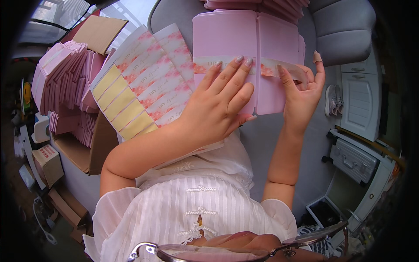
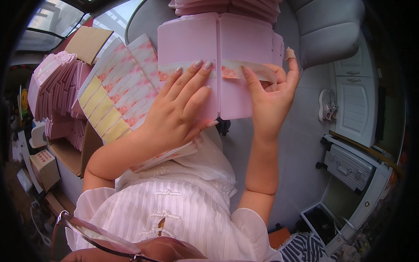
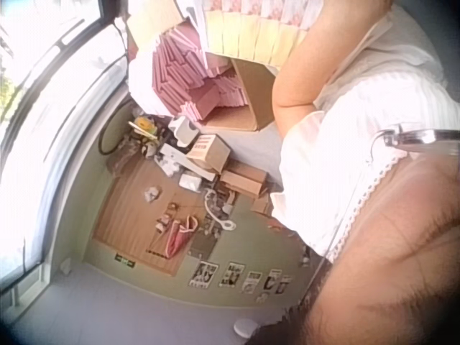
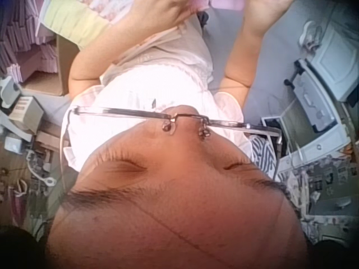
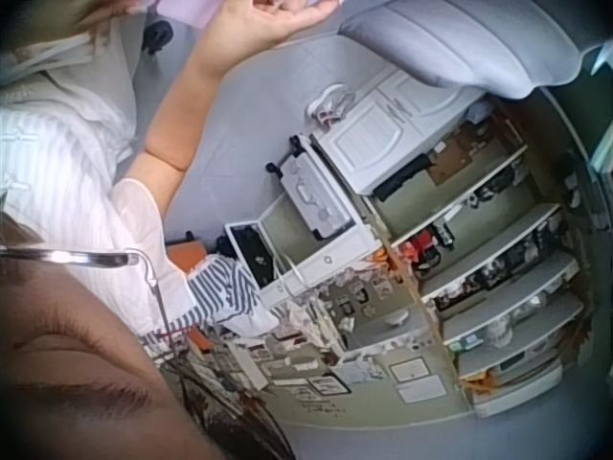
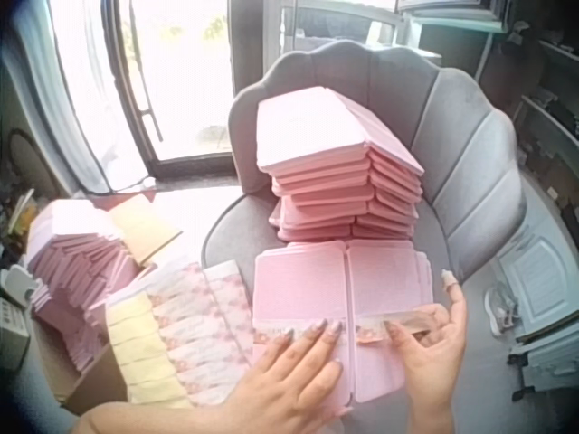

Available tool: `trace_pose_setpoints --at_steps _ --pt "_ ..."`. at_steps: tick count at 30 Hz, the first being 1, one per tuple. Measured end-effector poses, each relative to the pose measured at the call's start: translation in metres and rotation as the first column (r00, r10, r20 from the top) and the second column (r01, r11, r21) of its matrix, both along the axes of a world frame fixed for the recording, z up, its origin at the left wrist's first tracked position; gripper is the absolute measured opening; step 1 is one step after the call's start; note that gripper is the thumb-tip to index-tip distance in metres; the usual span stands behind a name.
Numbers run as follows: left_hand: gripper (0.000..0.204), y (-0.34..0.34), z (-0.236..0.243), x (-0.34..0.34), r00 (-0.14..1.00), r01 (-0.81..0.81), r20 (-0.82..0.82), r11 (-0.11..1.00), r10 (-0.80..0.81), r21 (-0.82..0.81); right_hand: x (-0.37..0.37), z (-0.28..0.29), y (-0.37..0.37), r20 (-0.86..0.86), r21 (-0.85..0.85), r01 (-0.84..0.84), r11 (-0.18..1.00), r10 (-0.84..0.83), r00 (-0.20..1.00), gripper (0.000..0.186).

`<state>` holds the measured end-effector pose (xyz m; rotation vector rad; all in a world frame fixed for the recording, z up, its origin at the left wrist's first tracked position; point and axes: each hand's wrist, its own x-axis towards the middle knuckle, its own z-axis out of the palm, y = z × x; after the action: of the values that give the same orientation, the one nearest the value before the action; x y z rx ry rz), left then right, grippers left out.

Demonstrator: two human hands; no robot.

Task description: The person peels adhesive labels from a large sheet and applies them to pink rectangular boxes. The person handles several boxes from a large stack, placing labeled boxes onto a chair.

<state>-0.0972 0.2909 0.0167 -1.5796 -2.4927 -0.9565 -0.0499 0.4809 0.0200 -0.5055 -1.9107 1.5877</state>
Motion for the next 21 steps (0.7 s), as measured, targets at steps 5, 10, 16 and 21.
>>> trace_pose_setpoints --at_steps 5,10,16,21 --pt "0.066 0.001 0.0 0.0 0.999 -0.021 -0.038 0.999 0.02 -0.045 0.0 -0.002 -0.002 -0.028 0.008 0.01 1.0 -0.01 1.0 0.081" --pt "0.063 0.01 0.001 -0.001 0.981 -0.088 -0.176 0.994 0.077 -0.059 0.0 -0.005 -0.007 -0.032 0.022 0.044 0.999 -0.043 0.999 0.081" --pt "0.059 0.005 -0.001 -0.002 0.994 -0.025 -0.108 1.0 0.022 -0.019 0.0 -0.007 -0.007 -0.012 0.115 0.09 0.989 -0.089 0.996 0.08" --pt "0.061 0.01 0.006 -0.005 0.991 -0.017 -0.134 0.996 0.006 -0.083 0.0 -0.007 -0.008 0.006 0.245 0.133 0.96 -0.139 0.99 0.08"
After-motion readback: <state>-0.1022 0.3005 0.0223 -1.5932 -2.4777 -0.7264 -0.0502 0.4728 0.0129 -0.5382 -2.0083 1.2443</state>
